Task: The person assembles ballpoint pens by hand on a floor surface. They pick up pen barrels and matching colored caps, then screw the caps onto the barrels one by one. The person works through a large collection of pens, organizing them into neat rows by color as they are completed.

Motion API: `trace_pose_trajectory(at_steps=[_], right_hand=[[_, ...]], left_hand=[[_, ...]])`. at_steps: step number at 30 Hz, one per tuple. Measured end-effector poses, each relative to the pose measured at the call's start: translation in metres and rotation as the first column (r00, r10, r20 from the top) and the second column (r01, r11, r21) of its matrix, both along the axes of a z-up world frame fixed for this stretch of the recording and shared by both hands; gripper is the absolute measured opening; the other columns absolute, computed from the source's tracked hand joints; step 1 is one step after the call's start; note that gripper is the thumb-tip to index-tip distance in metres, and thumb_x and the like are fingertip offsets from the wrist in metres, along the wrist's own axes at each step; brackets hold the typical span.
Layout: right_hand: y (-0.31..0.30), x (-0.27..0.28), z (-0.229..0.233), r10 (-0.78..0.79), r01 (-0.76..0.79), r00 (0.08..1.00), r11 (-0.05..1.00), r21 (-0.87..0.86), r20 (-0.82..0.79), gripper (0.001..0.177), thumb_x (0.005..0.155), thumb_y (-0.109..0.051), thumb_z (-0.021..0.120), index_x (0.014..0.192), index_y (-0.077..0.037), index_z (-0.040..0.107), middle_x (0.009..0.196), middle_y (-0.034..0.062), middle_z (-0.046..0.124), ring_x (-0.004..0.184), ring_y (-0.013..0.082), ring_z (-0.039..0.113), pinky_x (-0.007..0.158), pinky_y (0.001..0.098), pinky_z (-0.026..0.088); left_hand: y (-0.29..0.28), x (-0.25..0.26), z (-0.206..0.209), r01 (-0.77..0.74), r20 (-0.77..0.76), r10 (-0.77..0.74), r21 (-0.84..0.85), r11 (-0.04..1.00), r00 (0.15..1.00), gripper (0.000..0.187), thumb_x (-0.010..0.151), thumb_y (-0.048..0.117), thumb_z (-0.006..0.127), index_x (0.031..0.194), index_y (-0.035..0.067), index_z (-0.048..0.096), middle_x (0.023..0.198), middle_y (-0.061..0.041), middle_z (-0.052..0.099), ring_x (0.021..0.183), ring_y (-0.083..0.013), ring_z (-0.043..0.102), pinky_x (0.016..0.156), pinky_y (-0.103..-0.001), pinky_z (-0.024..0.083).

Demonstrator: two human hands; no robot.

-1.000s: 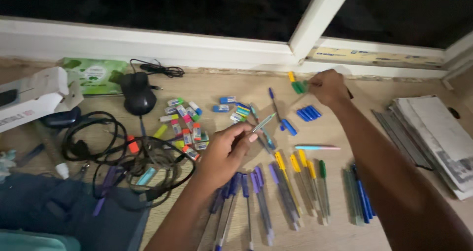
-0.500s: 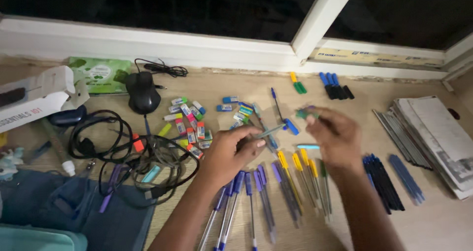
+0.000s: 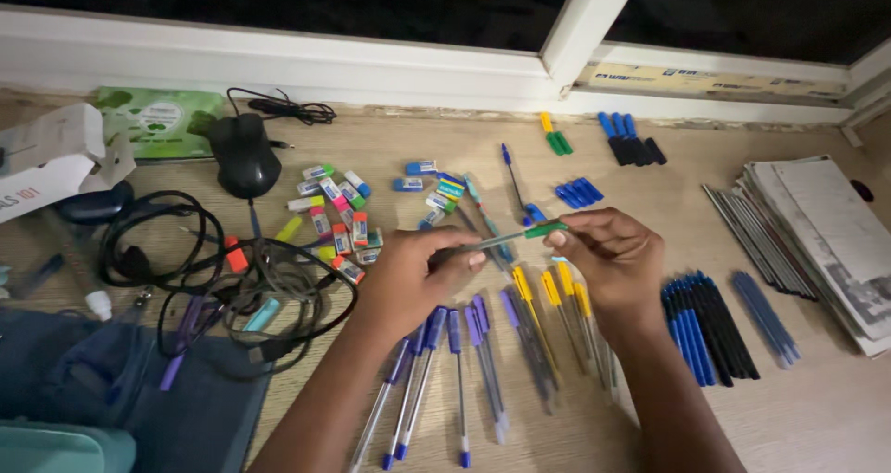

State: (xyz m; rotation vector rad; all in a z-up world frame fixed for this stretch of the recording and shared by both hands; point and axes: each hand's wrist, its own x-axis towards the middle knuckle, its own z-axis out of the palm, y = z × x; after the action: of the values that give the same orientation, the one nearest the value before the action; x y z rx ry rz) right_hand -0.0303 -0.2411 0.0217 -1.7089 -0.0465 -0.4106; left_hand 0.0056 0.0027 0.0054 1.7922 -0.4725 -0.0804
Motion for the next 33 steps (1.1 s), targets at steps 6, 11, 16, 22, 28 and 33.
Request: trace_pose_trajectory(at_steps=[6, 11, 16, 22, 28, 33], right_hand=[[0.002, 0.001, -0.006, 0.024, -0.025, 0.999, 0.999, -0.021, -0.024, 0.016, 0.087, 0.010, 0.075, 0.102, 0.005, 0.072, 0.097, 0.0127, 0.078, 0.087, 0.0128, 0.074, 0.081, 0.0256, 0.060], [0.013, 0.001, -0.011, 0.077, -0.076, 0.997, 0.997, 0.005, -0.030, 0.017, 0.086, 0.011, 0.074, 0.101, 0.004, 0.073, 0.095, 0.0126, 0.079, 0.085, 0.0136, 0.075, 0.082, 0.0270, 0.062], [0.004, -0.005, 0.008, 0.014, -0.014, 1.000, 1.000, -0.011, -0.017, 0.016, 0.089, 0.005, 0.074, 0.105, 0.003, 0.075, 0.095, 0.0120, 0.079, 0.083, 0.0138, 0.073, 0.080, 0.0282, 0.060], [-0.057, -0.030, 0.071, -0.201, 0.155, 0.963, 0.958, -0.241, -0.179, 0.022, 0.094, -0.012, 0.070, 0.113, -0.004, 0.076, 0.099, 0.0118, 0.078, 0.088, 0.0162, 0.073, 0.088, 0.0316, 0.060], [-0.079, -0.031, 0.073, -0.321, -0.165, 0.780, 0.723, -0.671, -0.537, 0.026, 0.082, -0.017, 0.076, 0.105, -0.006, 0.082, 0.090, 0.0130, 0.084, 0.080, 0.0234, 0.077, 0.079, 0.0364, 0.060], [-0.084, -0.025, 0.061, -0.391, -0.230, 0.730, 0.632, -0.740, -0.561, 0.025, 0.080, -0.020, 0.080, 0.102, -0.009, 0.084, 0.090, 0.0109, 0.083, 0.079, 0.0214, 0.078, 0.080, 0.0347, 0.060]], left_hand=[[0.000, 0.000, -0.003, 0.072, 0.013, -0.073, 0.040, 0.997, 0.997, 0.028, 0.090, 0.024, 0.072, 0.111, 0.006, 0.077, 0.076, -0.010, 0.078, 0.056, -0.0124, 0.066, 0.056, -0.029, 0.052], [0.001, -0.001, -0.009, 0.107, 0.058, -0.102, -0.075, 0.991, 0.993, 0.023, 0.094, 0.014, 0.068, 0.112, 0.002, 0.076, 0.084, -0.005, 0.080, 0.065, -0.0082, 0.073, 0.059, -0.024, 0.056], [-0.007, -0.004, -0.006, 0.185, -0.080, -0.198, -0.153, 0.971, 0.977, 0.021, 0.091, 0.011, 0.071, 0.109, 0.003, 0.078, 0.075, -0.004, 0.078, 0.058, -0.0087, 0.065, 0.055, -0.026, 0.053], [-0.005, 0.001, -0.011, 0.115, 0.072, -0.103, -0.196, 0.974, 0.992, 0.021, 0.093, 0.013, 0.069, 0.112, 0.007, 0.075, 0.087, -0.001, 0.079, 0.069, -0.0058, 0.065, 0.065, -0.026, 0.053], [-0.004, 0.002, -0.009, 0.082, 0.077, -0.070, -0.152, 0.985, 0.995, 0.014, 0.097, 0.016, 0.066, 0.105, 0.008, 0.074, 0.088, 0.001, 0.079, 0.072, -0.0040, 0.069, 0.066, -0.024, 0.055], [-0.004, -0.001, -0.005, 0.081, 0.103, -0.066, -0.147, 0.986, 0.992, 0.015, 0.094, 0.017, 0.071, 0.106, 0.009, 0.075, 0.083, 0.001, 0.075, 0.069, -0.0046, 0.064, 0.063, -0.024, 0.051]])
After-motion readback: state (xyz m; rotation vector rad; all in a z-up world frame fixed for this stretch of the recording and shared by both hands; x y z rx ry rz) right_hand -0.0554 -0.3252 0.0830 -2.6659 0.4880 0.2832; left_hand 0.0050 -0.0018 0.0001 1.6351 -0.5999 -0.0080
